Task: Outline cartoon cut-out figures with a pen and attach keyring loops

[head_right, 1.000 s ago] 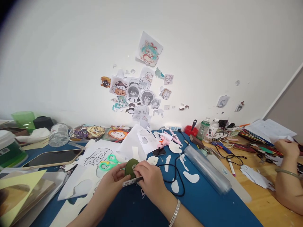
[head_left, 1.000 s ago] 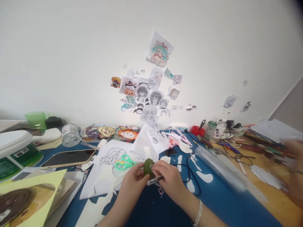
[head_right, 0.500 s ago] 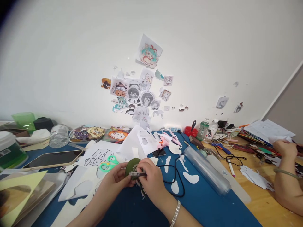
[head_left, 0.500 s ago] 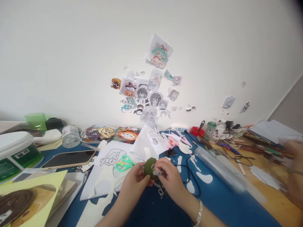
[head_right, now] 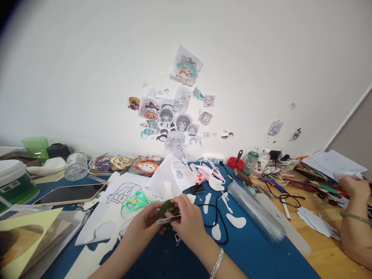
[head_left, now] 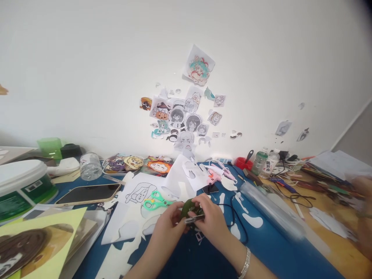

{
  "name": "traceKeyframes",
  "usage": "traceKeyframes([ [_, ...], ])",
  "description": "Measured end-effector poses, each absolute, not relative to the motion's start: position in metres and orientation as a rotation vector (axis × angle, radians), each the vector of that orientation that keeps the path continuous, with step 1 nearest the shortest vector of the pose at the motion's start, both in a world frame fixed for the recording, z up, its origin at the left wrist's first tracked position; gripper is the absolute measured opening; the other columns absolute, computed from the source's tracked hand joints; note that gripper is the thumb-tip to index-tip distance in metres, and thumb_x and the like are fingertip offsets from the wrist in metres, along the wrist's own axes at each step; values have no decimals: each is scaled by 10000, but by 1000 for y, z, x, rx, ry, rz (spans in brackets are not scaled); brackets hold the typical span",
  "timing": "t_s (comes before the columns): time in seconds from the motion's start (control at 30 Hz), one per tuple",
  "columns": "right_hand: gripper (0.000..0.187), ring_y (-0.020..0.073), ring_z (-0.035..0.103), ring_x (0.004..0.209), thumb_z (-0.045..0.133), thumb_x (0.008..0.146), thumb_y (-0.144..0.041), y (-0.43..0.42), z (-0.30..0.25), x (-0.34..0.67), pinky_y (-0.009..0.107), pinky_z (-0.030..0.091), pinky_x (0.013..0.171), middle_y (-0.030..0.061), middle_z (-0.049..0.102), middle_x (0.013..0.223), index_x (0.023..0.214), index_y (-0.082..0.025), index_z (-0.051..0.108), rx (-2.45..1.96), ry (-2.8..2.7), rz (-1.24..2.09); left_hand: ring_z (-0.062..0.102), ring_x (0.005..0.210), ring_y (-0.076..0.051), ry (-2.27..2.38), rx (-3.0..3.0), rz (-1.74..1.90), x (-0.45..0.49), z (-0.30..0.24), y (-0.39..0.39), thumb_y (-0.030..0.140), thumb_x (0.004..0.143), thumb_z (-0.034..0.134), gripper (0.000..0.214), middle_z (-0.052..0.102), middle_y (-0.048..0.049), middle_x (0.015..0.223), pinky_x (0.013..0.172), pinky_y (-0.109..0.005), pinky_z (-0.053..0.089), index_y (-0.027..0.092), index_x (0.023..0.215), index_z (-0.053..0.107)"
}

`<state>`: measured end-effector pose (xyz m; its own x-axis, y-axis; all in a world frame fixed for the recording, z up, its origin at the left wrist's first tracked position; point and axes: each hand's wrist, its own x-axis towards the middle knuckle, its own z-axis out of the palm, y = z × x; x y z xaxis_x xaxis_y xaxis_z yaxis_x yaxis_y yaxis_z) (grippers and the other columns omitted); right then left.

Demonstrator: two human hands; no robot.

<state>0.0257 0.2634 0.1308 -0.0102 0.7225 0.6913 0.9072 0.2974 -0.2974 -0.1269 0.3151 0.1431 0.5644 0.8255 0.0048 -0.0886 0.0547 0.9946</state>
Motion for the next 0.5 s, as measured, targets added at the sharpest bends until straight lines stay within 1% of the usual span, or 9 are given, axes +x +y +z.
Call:
traceKeyframes([
  [0.07,80,163,574,634,505,824,-163,265,129,27,234,370,550,21,595,754,877,-188,560,-1475,-1807,-329,621,621,-200,707,1363,784,-127,141,314,346,622,662,339,672,-17,705,617,-328,490,204,926,612],
  [0.13,98,154,540,581,476,843,-147,266,127,28,240,327,533,16,594,712,825,-189,562,-1460,-1858,-360,626,635,-204,712,1376,789,-127,138,313,345,633,657,322,676,-21,718,619,-325,487,207,922,622],
  [0.2,131,146,503,542,457,833,-120,266,124,28,246,295,525,11,590,679,785,-189,556,-1450,-1881,-364,622,633,-201,717,1383,796,-127,136,314,345,642,649,309,678,-25,726,611,-321,483,204,916,625],
  [0.33,143,134,474,515,459,713,-60,267,121,28,233,277,513,-7,568,631,722,-192,514,-1464,-1840,-299,621,617,-198,728,1384,799,-126,132,316,333,637,637,313,678,-26,727,603,-329,489,197,917,609],
  [0.43,169,132,495,526,449,634,-53,267,121,26,209,307,509,-22,555,612,711,-198,490,-1495,-1761,-204,631,608,-206,741,1371,794,-125,130,317,320,617,622,349,679,-25,731,607,-348,504,190,939,582],
  [0.5,185,129,515,538,430,617,-51,268,122,25,192,335,507,-27,554,617,713,-200,483,-1521,-1692,-133,633,587,-207,756,1361,789,-124,130,319,313,604,597,378,674,-20,723,601,-358,510,181,956,565],
])
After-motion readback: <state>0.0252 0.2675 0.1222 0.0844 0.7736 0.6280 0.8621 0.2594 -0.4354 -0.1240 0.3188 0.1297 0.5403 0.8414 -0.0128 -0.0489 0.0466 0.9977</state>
